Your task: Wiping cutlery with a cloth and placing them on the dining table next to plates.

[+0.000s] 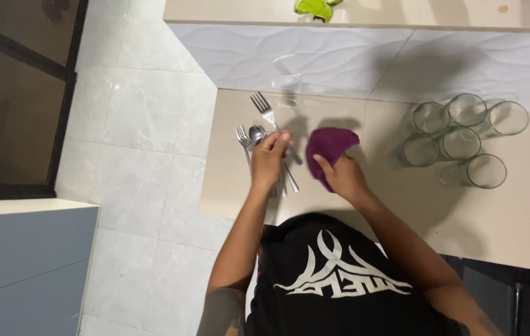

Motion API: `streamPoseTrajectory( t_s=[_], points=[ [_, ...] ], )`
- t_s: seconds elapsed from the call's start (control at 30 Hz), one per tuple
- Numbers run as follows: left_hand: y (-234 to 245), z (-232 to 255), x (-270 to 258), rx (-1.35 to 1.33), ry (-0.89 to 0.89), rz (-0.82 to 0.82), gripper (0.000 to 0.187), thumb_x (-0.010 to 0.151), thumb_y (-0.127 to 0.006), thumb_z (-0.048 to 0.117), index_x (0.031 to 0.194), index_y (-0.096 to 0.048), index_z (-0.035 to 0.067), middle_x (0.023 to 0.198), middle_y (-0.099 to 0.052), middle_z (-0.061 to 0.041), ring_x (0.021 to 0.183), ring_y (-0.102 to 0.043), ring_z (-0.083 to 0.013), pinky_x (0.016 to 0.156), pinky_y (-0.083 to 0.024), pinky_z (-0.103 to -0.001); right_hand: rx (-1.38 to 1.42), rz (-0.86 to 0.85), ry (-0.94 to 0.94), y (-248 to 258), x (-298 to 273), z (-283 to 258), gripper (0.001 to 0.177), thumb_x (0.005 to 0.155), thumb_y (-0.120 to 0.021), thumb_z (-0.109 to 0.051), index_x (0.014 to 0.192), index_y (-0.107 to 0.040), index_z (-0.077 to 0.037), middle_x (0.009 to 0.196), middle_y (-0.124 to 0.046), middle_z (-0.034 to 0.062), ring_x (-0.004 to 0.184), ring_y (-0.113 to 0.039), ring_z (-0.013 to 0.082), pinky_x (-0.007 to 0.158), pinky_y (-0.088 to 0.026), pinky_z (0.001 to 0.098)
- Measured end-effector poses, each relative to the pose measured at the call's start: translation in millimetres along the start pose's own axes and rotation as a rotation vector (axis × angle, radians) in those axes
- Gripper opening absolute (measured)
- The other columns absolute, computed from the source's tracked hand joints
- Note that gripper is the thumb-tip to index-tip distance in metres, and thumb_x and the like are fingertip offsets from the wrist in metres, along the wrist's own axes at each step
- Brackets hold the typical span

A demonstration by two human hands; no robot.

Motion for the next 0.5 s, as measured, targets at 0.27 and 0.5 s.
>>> streamPoseTrajectory(
  t_s=[0.27,0.5],
  points=[
    [50,-52,0,0.051,-0.04,0.031,0.02,0.093,-0.077,0.018,0.108,-0.075,0.005,0.078,-0.07,0.004,0.067,-0.055,-0.0029,0.06,-0.044,-0.02,-0.632,0.07,0.313,-13,7,29,0.062,0.079,-0.078,-0.049,0.107,-0.069,0.005,0.098,-0.069,0.0289,0.082,-0.069,0.043,0.072,-0.055,0.0508],
    [105,-46,3,0.052,-0.016,0.057,0.017,0.096,-0.075,0.018,0.104,-0.078,0.004,0.075,-0.067,0.003,0.063,-0.048,-0.0042,0.056,-0.039,-0.023,-0.69,0.193,0.457,-9,-18,-92,0.054,0.083,-0.08,-0.053,0.093,-0.073,-0.001,0.106,-0.073,0.0202,0.082,-0.067,0.0408,0.079,-0.053,0.0502]
  ],
)
Point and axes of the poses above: each hand's wrist, its own x-axis towards the middle knuckle, its own y-axis out of the back of the hand, z = x × y, the point moved 4 cm from there along x, towards the middle knuckle
